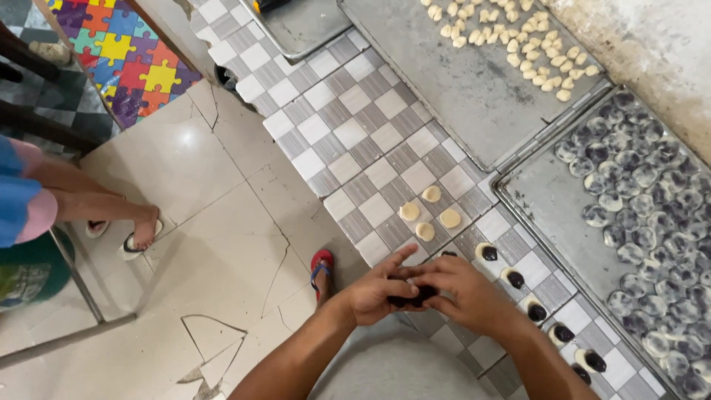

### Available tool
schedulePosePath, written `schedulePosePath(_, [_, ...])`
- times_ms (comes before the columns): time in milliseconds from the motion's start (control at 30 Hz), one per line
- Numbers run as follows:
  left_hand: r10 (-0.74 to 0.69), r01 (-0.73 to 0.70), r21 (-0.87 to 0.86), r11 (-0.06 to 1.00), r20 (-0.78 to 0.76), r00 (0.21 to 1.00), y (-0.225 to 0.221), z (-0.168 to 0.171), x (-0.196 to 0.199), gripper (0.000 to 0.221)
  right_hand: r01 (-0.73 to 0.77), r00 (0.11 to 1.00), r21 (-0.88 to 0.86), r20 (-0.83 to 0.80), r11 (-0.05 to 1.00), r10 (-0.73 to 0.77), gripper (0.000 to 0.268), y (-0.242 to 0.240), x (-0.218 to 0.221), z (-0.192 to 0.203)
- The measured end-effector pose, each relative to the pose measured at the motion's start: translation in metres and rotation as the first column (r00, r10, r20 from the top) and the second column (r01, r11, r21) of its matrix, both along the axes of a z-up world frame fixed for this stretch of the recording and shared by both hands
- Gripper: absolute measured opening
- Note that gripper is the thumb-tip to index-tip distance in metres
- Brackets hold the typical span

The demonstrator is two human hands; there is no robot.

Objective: The person is manually filling small pieces of dough with a dark paste and sealing them into balls on a production table.

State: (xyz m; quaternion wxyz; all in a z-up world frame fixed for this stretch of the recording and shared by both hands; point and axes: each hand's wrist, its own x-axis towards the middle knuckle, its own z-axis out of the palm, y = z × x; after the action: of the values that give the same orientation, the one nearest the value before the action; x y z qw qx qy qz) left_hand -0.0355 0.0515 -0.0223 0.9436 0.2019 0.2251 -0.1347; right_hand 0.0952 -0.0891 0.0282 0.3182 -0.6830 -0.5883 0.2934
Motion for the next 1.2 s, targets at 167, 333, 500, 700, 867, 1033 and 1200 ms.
schedulePosePath(167, [-0.038,0.038,0.099,0.994,0.005,0.999,0.007,-0.006,0.009,0.036,0.073,0.994,-0.118,0.093,0.99,-0.062,0.037,-0.001,0.015,0.0])
schedulePosePath(333, [0.026,-0.022,0.096,0.995,-0.038,0.999,0.018,-0.009,0.012,0.022,0.06,0.993,-0.121,0.11,0.991,-0.047,0.047,0.015,0.018,-0.002])
schedulePosePath(500, [0.013,-0.005,0.287,0.958,-0.029,1.0,0.025,-0.005,0.011,0.029,0.175,0.985,-0.327,0.062,0.929,-0.164,0.03,0.025,0.02,0.012])
schedulePosePath(700, [0.213,-0.196,0.312,0.93,-0.02,0.977,0.032,-0.012,0.016,0.03,0.43,0.85,-0.146,0.399,0.891,-0.345,0.026,0.026,0.046,-0.008])
schedulePosePath(867, [0.225,-0.189,0.35,0.917,-0.067,0.972,0.033,-0.011,0.019,0.031,0.494,0.656,-0.129,0.705,0.86,-0.271,0.037,0.026,0.064,-0.073])
schedulePosePath(1033, [0.212,-0.17,0.381,0.909,-0.072,0.975,0.025,-0.02,0.02,0.03,0.39,0.873,-0.083,0.351,0.917,-0.339,0.061,0.037,0.013,-0.022])
schedulePosePath(1200, [0.211,-0.167,0.435,0.885,-0.054,0.976,0.031,-0.017,0.02,0.035,0.423,0.876,0.108,0.204,0.9,-0.437,0.016,0.028,0.024,-0.032])
